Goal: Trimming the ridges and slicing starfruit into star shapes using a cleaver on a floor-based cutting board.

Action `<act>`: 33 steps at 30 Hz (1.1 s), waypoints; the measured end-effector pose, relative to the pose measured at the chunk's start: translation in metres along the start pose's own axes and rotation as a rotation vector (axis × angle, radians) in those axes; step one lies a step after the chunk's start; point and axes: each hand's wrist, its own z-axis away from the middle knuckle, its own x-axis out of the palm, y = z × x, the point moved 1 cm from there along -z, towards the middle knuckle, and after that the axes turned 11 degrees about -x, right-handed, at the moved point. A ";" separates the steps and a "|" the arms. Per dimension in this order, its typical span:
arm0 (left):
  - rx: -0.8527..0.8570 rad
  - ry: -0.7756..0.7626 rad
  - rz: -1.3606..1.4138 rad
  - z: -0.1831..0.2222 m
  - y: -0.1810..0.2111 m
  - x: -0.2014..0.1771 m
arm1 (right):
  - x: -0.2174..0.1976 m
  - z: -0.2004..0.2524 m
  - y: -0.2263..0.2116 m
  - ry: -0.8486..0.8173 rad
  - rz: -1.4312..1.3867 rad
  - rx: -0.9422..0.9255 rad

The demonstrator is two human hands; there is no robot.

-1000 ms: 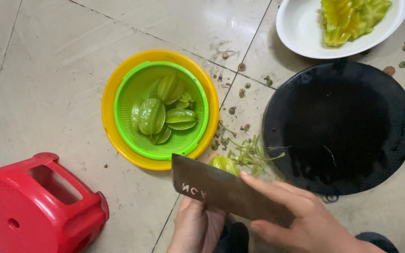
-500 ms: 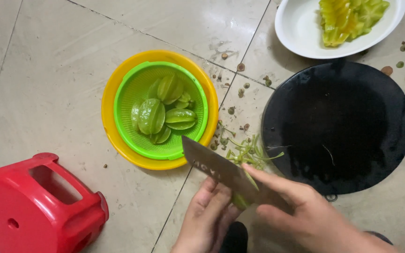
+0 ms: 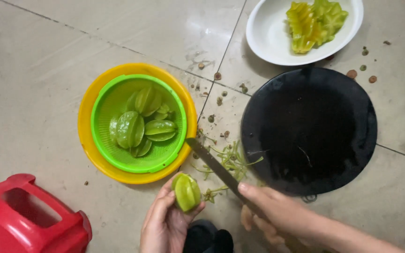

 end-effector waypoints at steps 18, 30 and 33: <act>0.093 -0.295 -0.750 -0.079 -0.032 0.171 | -0.138 0.034 0.083 0.539 -0.071 -0.550; 1.001 0.027 -1.703 -0.108 -0.061 0.241 | -0.148 0.049 0.111 0.838 0.590 -0.168; 1.045 0.076 -1.676 -0.110 -0.066 0.235 | -0.145 0.040 0.120 0.816 0.662 -0.203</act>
